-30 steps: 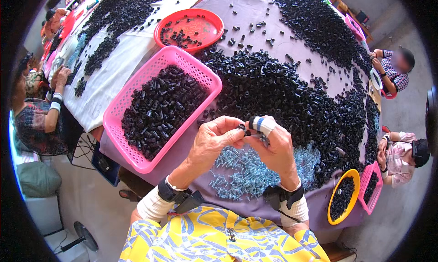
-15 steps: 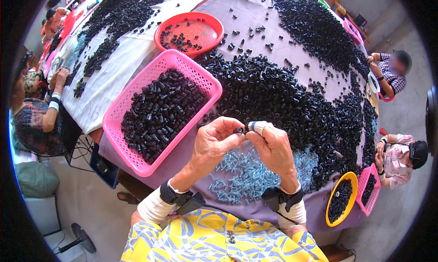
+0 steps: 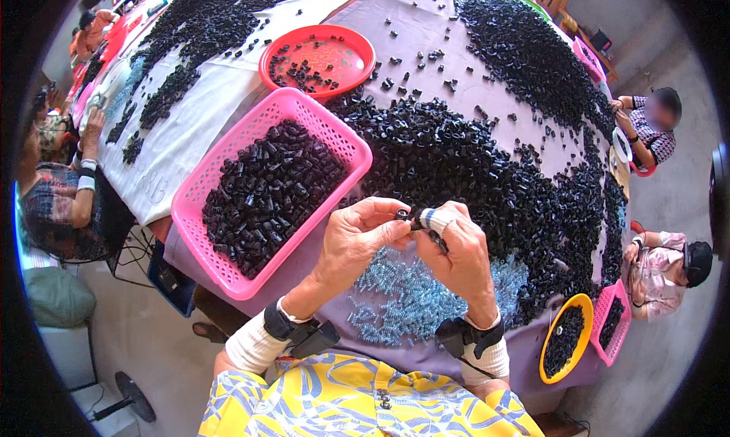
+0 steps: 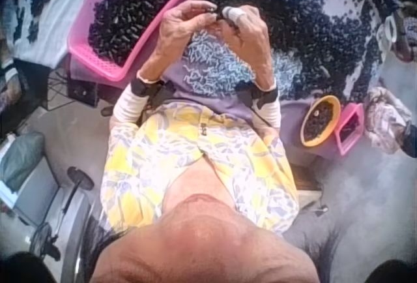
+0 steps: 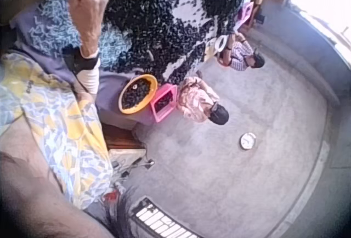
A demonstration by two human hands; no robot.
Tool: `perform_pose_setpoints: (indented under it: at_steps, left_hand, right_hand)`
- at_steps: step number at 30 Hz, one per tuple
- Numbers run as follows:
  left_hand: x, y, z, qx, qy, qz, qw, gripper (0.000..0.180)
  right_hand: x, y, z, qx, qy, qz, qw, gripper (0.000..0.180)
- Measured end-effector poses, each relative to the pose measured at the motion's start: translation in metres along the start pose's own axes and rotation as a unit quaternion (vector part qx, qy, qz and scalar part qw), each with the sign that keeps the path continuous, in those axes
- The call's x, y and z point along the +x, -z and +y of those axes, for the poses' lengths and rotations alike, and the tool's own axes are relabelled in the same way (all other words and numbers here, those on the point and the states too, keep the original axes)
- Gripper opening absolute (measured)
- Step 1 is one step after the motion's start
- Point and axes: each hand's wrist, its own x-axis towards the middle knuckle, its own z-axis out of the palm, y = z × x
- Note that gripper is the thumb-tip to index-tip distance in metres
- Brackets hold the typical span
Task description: Sorting and inspecting small black plastic components at a large communal table.
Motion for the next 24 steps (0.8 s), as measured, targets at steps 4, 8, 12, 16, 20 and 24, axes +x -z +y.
perform_pose_setpoints:
  at_steps: [4,8,12,16,20,24]
  left_hand:
    - [0.003,-0.002,-0.001,0.025,-0.005,-0.005,1.000,0.025]
    - [0.004,-0.004,-0.001,0.059,-0.015,0.004,0.998,0.027]
    - [0.005,-0.004,-0.002,0.102,-0.019,0.009,0.995,0.028]
    - [0.006,-0.004,-0.005,0.136,-0.039,0.005,0.990,0.027]
    - [0.007,-0.003,-0.007,0.152,-0.060,0.009,0.987,0.026]
    - [0.006,-0.004,-0.005,0.185,-0.076,0.006,0.980,0.025]
  right_hand:
    - [0.005,0.004,0.001,-0.007,0.011,0.056,0.998,0.021]
    - [0.013,0.008,0.001,-0.050,0.043,0.055,0.996,0.021]
    - [0.014,0.006,0.001,-0.107,0.058,0.055,0.991,0.020]
    - [0.014,0.005,-0.002,-0.158,0.063,0.037,0.985,0.018]
    - [0.015,0.005,-0.004,-0.175,0.066,0.025,0.982,0.019]
    - [0.012,0.004,-0.003,-0.154,0.070,0.012,0.986,0.018]
